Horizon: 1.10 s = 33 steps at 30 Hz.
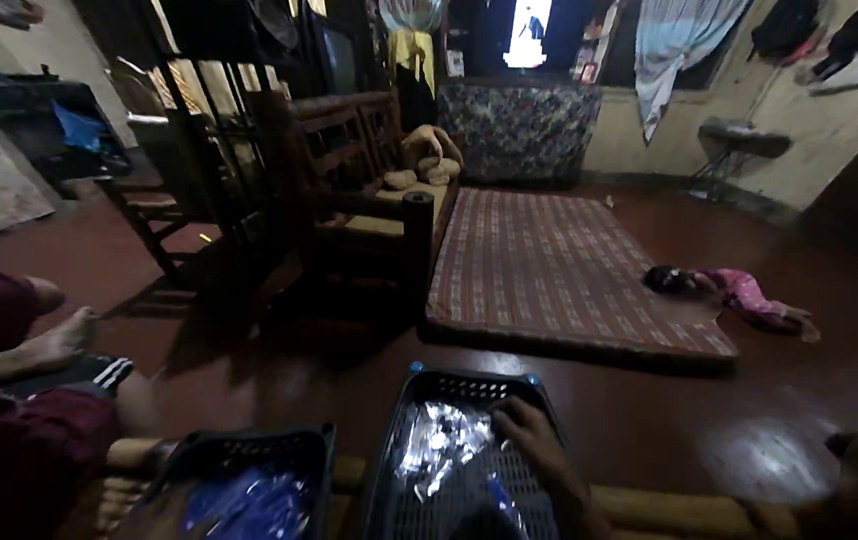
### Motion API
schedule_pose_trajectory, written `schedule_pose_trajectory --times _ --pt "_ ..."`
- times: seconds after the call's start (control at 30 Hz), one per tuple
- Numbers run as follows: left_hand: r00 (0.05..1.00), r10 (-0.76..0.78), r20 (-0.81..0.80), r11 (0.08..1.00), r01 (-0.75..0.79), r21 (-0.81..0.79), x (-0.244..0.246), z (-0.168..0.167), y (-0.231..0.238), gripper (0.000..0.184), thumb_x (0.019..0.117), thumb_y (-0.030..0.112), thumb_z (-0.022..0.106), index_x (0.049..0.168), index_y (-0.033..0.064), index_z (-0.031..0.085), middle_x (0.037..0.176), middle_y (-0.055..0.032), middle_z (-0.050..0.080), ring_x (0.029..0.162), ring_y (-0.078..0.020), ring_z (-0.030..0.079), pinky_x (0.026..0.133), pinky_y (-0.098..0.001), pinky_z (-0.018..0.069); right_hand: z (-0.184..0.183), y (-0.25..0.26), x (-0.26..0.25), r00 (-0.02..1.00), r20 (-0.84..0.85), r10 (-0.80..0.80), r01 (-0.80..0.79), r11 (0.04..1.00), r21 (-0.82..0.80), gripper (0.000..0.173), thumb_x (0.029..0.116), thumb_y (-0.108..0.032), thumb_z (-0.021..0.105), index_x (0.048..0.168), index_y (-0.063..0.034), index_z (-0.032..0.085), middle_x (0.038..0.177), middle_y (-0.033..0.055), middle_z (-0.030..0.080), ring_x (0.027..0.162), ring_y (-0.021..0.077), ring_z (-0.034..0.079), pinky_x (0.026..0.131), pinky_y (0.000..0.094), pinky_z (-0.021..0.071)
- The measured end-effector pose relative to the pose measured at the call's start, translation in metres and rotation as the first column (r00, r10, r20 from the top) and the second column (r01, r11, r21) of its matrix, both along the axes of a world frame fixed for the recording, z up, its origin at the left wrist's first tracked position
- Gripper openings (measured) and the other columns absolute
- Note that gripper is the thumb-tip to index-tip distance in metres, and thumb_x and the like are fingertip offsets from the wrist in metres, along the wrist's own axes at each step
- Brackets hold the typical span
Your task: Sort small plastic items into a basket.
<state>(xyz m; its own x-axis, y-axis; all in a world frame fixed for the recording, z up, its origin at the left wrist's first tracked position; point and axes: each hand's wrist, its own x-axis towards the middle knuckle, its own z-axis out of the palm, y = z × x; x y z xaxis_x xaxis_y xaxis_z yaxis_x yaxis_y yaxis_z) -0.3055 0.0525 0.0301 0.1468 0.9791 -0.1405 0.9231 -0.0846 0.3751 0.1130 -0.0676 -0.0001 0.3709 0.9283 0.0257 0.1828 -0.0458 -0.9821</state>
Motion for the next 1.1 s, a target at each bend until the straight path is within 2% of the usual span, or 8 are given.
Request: schedule_pose_trajectory --times 0.07,0.17,0.37,0.57,0.67,0.9,1.0,1.1 --pt "0.986 -0.159 0.047 0.984 0.154 0.087 0.012 -0.009 0.003 0.056 0.0984 0.019 0.067 0.143 -0.0096 0.051 0.146 -0.0398 0.045 0.137 -0.0615 0.039 0.112 -0.0760 0.0242 0.001 -0.002 0.001 0.999 -0.017 -0.051 0.051 0.998 0.025 0.020 0.1027 -0.006 0.053 0.114 0.0072 0.063 0.088 0.0052 0.066 0.071 0.0074 0.064 0.070 0.0259 0.0575" --pt "0.898 -0.421 0.125 0.897 0.392 0.205 0.065 -0.013 0.005 0.045 0.0963 0.011 0.069 0.137 -0.0068 0.060 0.139 -0.0336 0.056 0.128 -0.0563 0.053 0.109 -0.0698 0.0364 -0.002 -0.004 0.006 0.993 -0.034 -0.111 0.113 0.992 0.051 0.019 0.1034 -0.008 0.053 0.111 0.0064 0.063 0.084 0.0029 0.066 0.070 0.0060 0.064 0.069 0.0244 0.0579" --pt "0.538 -0.831 0.138 0.555 0.814 0.170 0.186 -0.007 -0.017 0.030 0.0980 0.010 0.065 0.126 -0.0004 0.069 0.125 -0.0235 0.068 0.113 -0.0423 0.067 0.097 -0.0582 0.0528 -0.002 -0.007 0.007 0.977 -0.066 -0.202 0.204 0.978 0.031 0.023 0.1071 -0.012 0.048 0.099 0.0032 0.063 0.076 0.0003 0.064 0.065 0.0050 0.063 0.065 0.0223 0.0565" --pt "0.097 -0.988 0.124 0.104 0.994 0.045 0.269 -0.027 -0.055 0.024 0.0977 -0.003 0.058 0.118 -0.0049 0.070 0.123 -0.0274 0.067 0.116 -0.0467 0.064 0.097 -0.0601 0.0510 0.009 -0.009 -0.003 0.985 0.057 -0.164 0.156 0.981 0.112 0.020 0.1042 -0.012 0.052 0.104 0.0031 0.065 0.079 -0.0008 0.066 0.067 0.0030 0.063 0.067 0.0214 0.0561" --pt "-0.056 -0.979 0.196 -0.024 0.986 0.163 0.273 -0.060 -0.078 0.022 0.0991 0.001 0.057 0.114 -0.0060 0.072 0.126 -0.0278 0.066 0.118 -0.0452 0.064 0.097 -0.0575 0.0523 0.010 -0.009 -0.002 0.969 0.034 -0.246 0.234 0.949 0.212 0.018 0.1040 -0.010 0.053 0.106 0.0032 0.065 0.080 -0.0013 0.067 0.066 0.0026 0.063 0.064 0.0199 0.0565" --pt "-0.069 -0.987 0.145 -0.061 0.996 0.060 0.278 -0.080 -0.077 0.018 0.0995 0.001 0.056 0.106 -0.0067 0.071 0.112 -0.0266 0.068 0.110 -0.0450 0.065 0.092 -0.0572 0.0534 0.000 -0.009 0.006 0.875 -0.116 -0.469 0.483 0.835 0.265 0.016 0.1035 -0.006 0.053 0.106 0.0053 0.063 0.076 -0.0012 0.065 0.062 0.0017 0.061 0.059 0.0178 0.0544" --pt "0.060 -0.959 0.277 0.095 0.989 0.114 0.272 -0.069 -0.068 0.020 0.0992 0.000 0.057 0.111 -0.0074 0.071 0.119 -0.0292 0.067 0.114 -0.0469 0.064 0.095 -0.0590 0.0516 -0.005 -0.009 0.008 0.867 -0.093 -0.490 0.498 0.835 0.234 0.018 0.1041 -0.007 0.052 0.108 0.0059 0.064 0.078 0.0006 0.065 0.062 0.0024 0.061 0.060 0.0184 0.0547" --pt "0.254 -0.890 0.378 0.357 0.904 0.235 0.267 -0.060 -0.054 0.020 0.0978 0.008 0.064 0.112 -0.0045 0.071 0.110 -0.0256 0.070 0.101 -0.0416 0.070 0.088 -0.0571 0.0556 -0.009 -0.011 0.011 0.856 -0.066 -0.512 0.515 0.835 0.194 0.019 0.1046 -0.008 0.052 0.110 0.0063 0.064 0.080 0.0020 0.065 0.063 0.0022 0.061 0.061 0.0182 0.0541"
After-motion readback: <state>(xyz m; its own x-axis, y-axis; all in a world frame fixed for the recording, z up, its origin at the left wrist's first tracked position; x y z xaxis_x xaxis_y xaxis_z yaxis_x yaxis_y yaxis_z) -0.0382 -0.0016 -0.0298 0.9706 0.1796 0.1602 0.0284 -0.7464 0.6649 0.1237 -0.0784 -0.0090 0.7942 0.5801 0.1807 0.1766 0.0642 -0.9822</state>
